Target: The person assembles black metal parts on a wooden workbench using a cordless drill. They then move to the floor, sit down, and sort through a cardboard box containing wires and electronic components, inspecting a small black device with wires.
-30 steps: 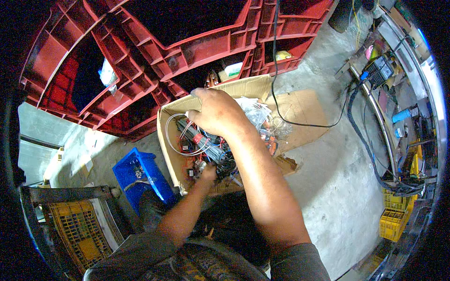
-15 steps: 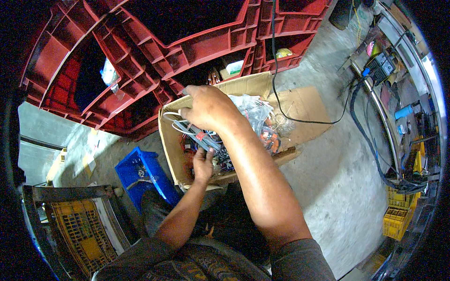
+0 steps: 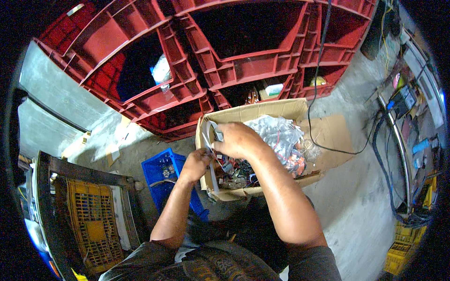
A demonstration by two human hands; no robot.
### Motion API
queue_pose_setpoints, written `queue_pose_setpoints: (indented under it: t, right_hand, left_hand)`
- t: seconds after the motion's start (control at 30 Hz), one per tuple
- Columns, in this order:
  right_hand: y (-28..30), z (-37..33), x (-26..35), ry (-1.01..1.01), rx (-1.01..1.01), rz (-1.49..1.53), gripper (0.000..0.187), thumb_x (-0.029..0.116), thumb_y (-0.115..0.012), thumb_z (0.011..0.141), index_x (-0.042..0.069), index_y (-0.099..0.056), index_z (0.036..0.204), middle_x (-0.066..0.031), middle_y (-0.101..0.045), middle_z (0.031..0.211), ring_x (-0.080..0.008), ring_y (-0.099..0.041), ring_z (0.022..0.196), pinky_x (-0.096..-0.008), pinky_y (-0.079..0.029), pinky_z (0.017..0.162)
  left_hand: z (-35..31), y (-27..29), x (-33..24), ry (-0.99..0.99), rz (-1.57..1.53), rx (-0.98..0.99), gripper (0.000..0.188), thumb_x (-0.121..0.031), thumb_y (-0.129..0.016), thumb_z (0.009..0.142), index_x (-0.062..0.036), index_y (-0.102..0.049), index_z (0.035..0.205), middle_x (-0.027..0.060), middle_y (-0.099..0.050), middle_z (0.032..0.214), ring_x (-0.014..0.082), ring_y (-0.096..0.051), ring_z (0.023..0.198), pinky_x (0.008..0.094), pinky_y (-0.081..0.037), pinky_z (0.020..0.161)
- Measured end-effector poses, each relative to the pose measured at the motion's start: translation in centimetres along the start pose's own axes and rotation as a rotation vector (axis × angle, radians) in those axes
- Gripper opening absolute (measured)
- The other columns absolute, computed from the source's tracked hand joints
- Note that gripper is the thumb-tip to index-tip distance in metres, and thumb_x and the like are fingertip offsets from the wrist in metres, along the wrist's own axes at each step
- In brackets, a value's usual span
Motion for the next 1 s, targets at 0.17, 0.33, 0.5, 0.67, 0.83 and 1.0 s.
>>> queue_pose_setpoints:
  t: [0.17, 0.33, 0.5, 0.67, 0.83, 1.0]
  right_hand:
    - [-1.7, -0.2, 0.6, 0.043, 0.030, -0.087, 0.045, 0.034, -0.069, 0.079, 0.001, -0.063, 0.109, -0.0252, -0.066, 0.105, -0.0409, -0.062, 0.101, -0.0462, -0.049, 0.089]
    - [-2.3, 0.0, 0.9, -0.001, 0.138, -0.084, 0.042, 0.033, -0.071, 0.082, 0.003, -0.066, 0.111, -0.0239, -0.067, 0.105, -0.0391, -0.063, 0.101, -0.0433, -0.049, 0.090]
    - [-4.5, 1.1, 6.8, 0.190, 0.286, 0.410, 0.039, 0.034, -0.067, 0.091, 0.000, -0.064, 0.112, -0.0111, -0.069, 0.100, -0.0187, -0.064, 0.090, -0.0346, -0.052, 0.080]
    - [-6.4, 1.8, 11.4, 0.350, 0.073, 0.818, 0.027, 0.019, -0.058, 0.098, 0.000, -0.061, 0.117, -0.0003, -0.064, 0.102, -0.0065, -0.056, 0.091, -0.0235, -0.048, 0.079]
    - [-6.1, 0.9, 11.8, 0.286, 0.288, 1.122, 0.025, 0.020, -0.053, 0.101, 0.003, -0.063, 0.115, 0.0022, -0.062, 0.099, -0.0062, -0.055, 0.093, -0.0243, -0.046, 0.085]
    - [-6.8, -0.1, 12.8, 0.158, 0.329, 1.011, 0.024, 0.025, -0.051, 0.102, 0.006, -0.061, 0.113, 0.0037, -0.056, 0.080, -0.0052, -0.055, 0.070, -0.0228, -0.049, 0.063]
  left_hand:
    - [-3.9, 1.7, -1.3, 0.029, 0.634, 0.459, 0.040, -0.033, -0.065, 0.083, -0.0049, -0.069, 0.111, 0.0269, -0.067, 0.104, 0.0405, -0.065, 0.099, 0.0463, -0.050, 0.090]
    - [-9.5, 6.5, -3.0, -0.002, 0.614, 0.104, 0.034, -0.024, -0.065, 0.081, -0.0020, -0.068, 0.106, 0.0245, -0.067, 0.084, 0.0395, -0.067, 0.084, 0.0463, -0.053, 0.077]
    - [-13.0, 8.5, -7.1, -0.150, 0.336, -0.417, 0.040, -0.019, -0.068, 0.081, -0.0057, -0.061, 0.118, 0.0145, -0.063, 0.065, 0.0323, -0.065, 0.059, 0.0415, -0.051, 0.056]
    - [-13.1, 8.8, -8.3, -0.272, 0.290, -0.649, 0.051, -0.025, -0.076, 0.078, -0.0043, -0.059, 0.122, 0.0096, -0.061, 0.061, 0.0275, -0.062, 0.054, 0.0381, -0.048, 0.051]
    - [-13.4, 9.8, -7.7, -0.315, -0.062, -0.547, 0.056, -0.023, -0.081, 0.078, -0.0029, -0.058, 0.124, 0.0047, -0.061, 0.063, 0.0124, -0.059, 0.055, 0.0298, -0.046, 0.052]
    - [-11.5, 12.9, -7.6, -0.336, -0.503, -0.548, 0.032, -0.016, -0.067, 0.093, 0.0030, -0.058, 0.117, 0.0062, -0.066, 0.093, 0.0113, -0.061, 0.084, 0.0261, -0.050, 0.080]
Point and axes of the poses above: each hand's wrist, its own z-axis towards the middle knuckle, its own y-axis out of the back of the hand, x = y × z, the point moved 3 cm from there along z, towards the middle knuckle
